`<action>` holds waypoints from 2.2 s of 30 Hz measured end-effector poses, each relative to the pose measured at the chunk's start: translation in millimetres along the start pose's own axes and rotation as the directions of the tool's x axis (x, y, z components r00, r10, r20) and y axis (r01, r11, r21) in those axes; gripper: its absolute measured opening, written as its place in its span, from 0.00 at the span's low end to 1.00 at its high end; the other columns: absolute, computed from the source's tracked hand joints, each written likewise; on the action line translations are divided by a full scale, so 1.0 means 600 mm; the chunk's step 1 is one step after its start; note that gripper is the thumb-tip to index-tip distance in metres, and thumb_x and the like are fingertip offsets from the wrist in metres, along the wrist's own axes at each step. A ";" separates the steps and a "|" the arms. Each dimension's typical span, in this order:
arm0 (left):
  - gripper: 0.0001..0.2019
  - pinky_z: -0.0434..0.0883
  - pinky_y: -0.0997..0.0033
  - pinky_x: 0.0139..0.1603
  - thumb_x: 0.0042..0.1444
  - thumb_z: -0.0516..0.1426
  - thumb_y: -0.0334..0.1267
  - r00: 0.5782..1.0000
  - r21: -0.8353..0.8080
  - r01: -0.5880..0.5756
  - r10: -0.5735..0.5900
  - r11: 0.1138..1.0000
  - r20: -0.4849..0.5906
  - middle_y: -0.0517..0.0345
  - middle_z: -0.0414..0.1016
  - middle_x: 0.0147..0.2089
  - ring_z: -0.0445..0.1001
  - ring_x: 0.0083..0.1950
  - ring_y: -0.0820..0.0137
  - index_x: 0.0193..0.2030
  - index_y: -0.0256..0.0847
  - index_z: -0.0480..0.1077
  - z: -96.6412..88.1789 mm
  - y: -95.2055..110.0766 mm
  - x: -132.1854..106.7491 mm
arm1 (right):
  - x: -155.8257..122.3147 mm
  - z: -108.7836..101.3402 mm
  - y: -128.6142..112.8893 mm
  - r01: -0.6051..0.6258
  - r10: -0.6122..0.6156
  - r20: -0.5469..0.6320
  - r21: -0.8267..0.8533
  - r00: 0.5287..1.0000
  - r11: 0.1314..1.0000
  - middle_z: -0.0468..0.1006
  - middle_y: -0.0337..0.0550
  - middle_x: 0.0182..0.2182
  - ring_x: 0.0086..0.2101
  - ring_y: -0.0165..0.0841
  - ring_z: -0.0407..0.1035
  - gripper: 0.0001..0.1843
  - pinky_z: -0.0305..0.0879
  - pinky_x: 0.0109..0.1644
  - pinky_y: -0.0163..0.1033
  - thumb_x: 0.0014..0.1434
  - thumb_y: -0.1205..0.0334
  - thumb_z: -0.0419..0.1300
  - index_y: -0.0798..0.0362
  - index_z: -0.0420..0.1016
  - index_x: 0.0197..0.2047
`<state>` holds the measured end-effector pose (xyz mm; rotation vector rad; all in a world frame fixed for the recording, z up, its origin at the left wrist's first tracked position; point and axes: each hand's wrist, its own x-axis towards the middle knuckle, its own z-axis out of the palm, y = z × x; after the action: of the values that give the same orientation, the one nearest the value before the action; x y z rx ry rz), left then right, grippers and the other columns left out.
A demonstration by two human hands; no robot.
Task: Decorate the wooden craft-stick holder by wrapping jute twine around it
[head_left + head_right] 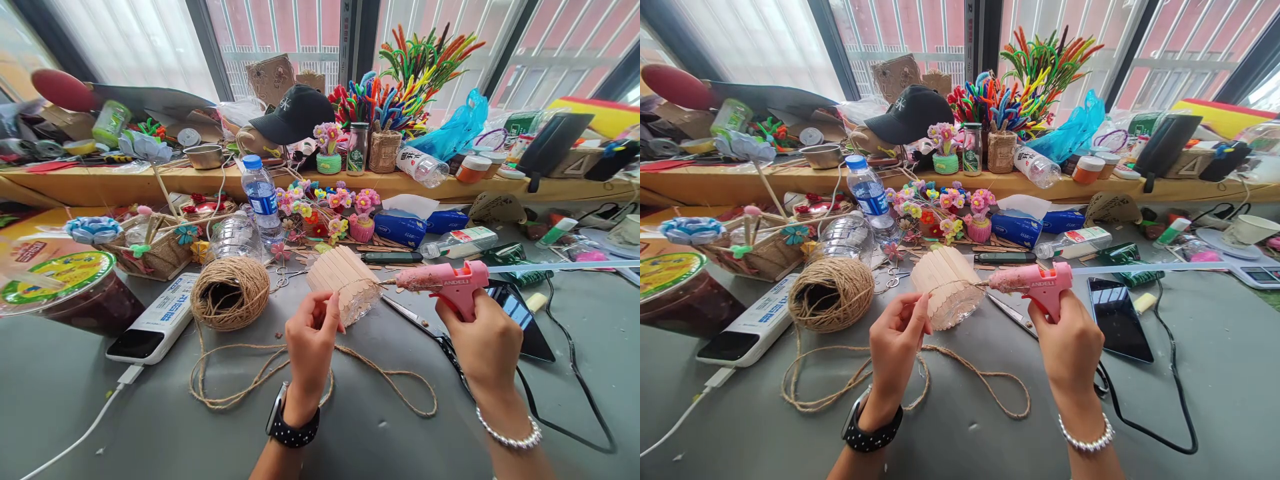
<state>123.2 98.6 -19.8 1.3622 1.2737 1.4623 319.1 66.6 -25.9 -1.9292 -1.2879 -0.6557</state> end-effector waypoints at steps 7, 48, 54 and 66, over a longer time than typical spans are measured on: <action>0.09 0.57 0.80 0.16 0.53 0.56 0.42 1.000 -0.008 -0.012 0.012 1.000 -0.002 0.68 0.63 0.14 0.59 0.15 0.80 0.30 0.38 0.69 -0.001 -0.003 0.000 | -0.002 -0.003 0.003 0.021 -0.021 0.001 0.000 1.000 1.000 0.55 0.32 0.16 0.17 0.26 0.50 0.10 0.47 0.22 0.32 0.50 0.59 0.55 0.52 0.58 0.23; 0.10 0.55 0.79 0.15 0.52 0.56 0.43 0.998 -0.035 0.057 -0.057 0.998 -0.003 0.66 0.64 0.14 0.62 0.16 0.78 0.32 0.37 0.68 0.000 0.001 0.000 | -0.008 -0.010 0.010 0.006 -0.006 0.040 -0.017 0.999 1.000 0.60 0.35 0.16 0.17 0.28 0.53 0.10 0.48 0.22 0.34 0.51 0.58 0.55 0.54 0.65 0.23; 0.10 0.55 0.79 0.16 0.52 0.56 0.43 0.998 -0.039 0.058 -0.058 0.998 -0.008 0.67 0.64 0.14 0.61 0.15 0.78 0.32 0.38 0.68 0.000 0.000 0.000 | -0.009 -0.010 0.012 0.007 -0.006 0.052 -0.017 0.999 1.000 0.60 0.35 0.16 0.17 0.28 0.53 0.10 0.48 0.22 0.34 0.51 0.57 0.55 0.53 0.64 0.23; 0.09 0.55 0.80 0.15 0.53 0.56 0.42 0.999 -0.042 0.050 -0.050 0.998 -0.008 0.66 0.64 0.14 0.61 0.15 0.78 0.32 0.37 0.68 0.000 0.001 -0.002 | -0.008 -0.010 0.014 0.024 -0.023 0.048 -0.015 0.999 1.000 0.59 0.34 0.15 0.16 0.27 0.52 0.12 0.48 0.22 0.33 0.51 0.56 0.55 0.53 0.63 0.22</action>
<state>123.2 97.6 -19.5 1.2890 1.2674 1.4544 325.1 57.0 -28.2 -1.9561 -1.3403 -0.6362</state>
